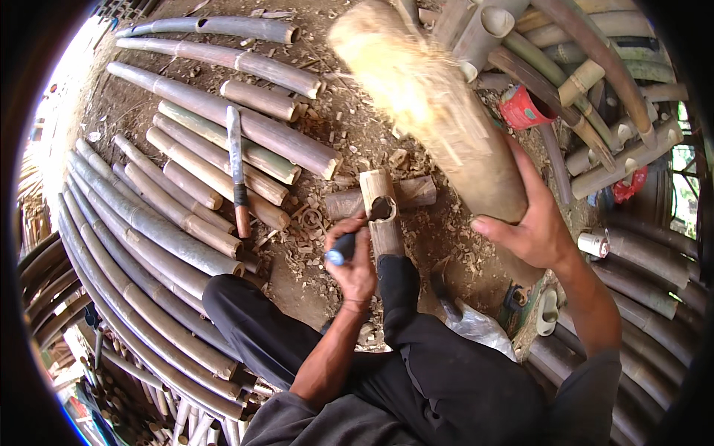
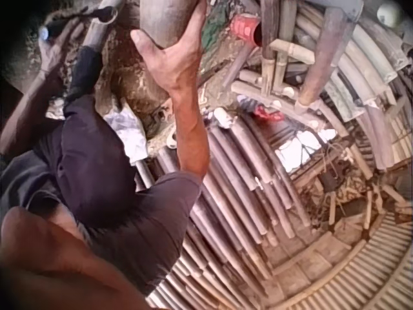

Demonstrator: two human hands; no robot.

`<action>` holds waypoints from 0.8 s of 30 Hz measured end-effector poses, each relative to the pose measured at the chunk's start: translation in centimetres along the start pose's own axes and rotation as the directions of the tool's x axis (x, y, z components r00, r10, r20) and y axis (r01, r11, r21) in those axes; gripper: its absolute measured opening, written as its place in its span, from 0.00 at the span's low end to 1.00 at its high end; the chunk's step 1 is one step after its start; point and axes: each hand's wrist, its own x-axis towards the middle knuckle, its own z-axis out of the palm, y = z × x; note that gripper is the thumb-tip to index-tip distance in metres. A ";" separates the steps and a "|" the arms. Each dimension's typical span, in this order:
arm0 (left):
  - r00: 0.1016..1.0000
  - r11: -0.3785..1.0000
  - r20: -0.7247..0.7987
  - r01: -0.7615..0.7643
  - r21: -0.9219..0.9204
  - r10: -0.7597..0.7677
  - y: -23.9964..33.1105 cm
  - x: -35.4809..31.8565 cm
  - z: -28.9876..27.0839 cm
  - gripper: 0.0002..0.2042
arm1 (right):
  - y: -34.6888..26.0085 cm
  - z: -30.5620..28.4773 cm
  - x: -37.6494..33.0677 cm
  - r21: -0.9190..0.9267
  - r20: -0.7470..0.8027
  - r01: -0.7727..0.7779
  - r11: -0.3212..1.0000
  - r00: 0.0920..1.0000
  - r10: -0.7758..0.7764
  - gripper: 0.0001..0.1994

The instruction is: The person sits on the ground and uses a chisel and a wooden mallet to carve the inside of a short bamboo segment. They repeatedly strike the chisel to remove material, then use a broom to sweep away the debris before continuing to carve.

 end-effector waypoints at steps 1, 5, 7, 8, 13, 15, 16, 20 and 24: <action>0.998 0.990 -0.029 0.054 -0.134 -0.059 1.6 0.9 1.2 0.09 | 0.7 -0.9 -1.2 0.001 -0.015 -0.053 0.999 0.998 0.053 0.49; 0.986 0.909 -0.046 0.128 -0.396 -0.159 1.5 6.6 -0.6 0.10 | 1.8 -1.7 -2.2 0.110 -0.020 -0.090 0.990 0.995 0.093 0.49; 0.989 0.894 -0.049 0.106 -0.435 -0.141 0.9 7.7 -0.2 0.06 | 2.0 -1.6 -2.1 0.128 -0.023 -0.088 0.988 0.996 0.091 0.49; 0.990 0.910 -0.033 0.112 -0.398 -0.136 0.9 7.5 0.4 0.06 | 2.1 -1.3 -2.0 0.149 -0.028 -0.092 0.984 0.995 0.098 0.49; 0.975 0.947 -0.050 0.196 -0.256 -0.216 0.1 6.4 3.0 0.10 | 1.6 -1.0 -1.4 0.170 -0.005 -0.097 0.981 0.995 0.100 0.50; 0.971 0.948 -0.043 0.217 -0.231 -0.233 -0.6 6.7 3.1 0.11 | 1.5 -0.8 -1.2 0.167 0.000 -0.092 0.982 0.996 0.094 0.50; 0.970 0.949 -0.040 0.227 -0.220 -0.242 -1.0 6.8 3.1 0.11 | 1.5 -0.8 -1.2 0.160 -0.002 -0.090 0.983 0.996 0.092 0.50; 0.980 0.969 -0.031 0.189 -0.160 -0.196 -2.1 6.7 3.7 0.14 | 1.8 -0.8 -1.0 0.137 -0.013 -0.079 0.987 0.997 0.082 0.50; 0.976 0.963 0.014 0.216 -0.164 -0.217 -2.3 6.8 3.9 0.15 | 1.9 -1.1 -0.8 0.131 -0.027 -0.069 0.989 0.997 0.073 0.50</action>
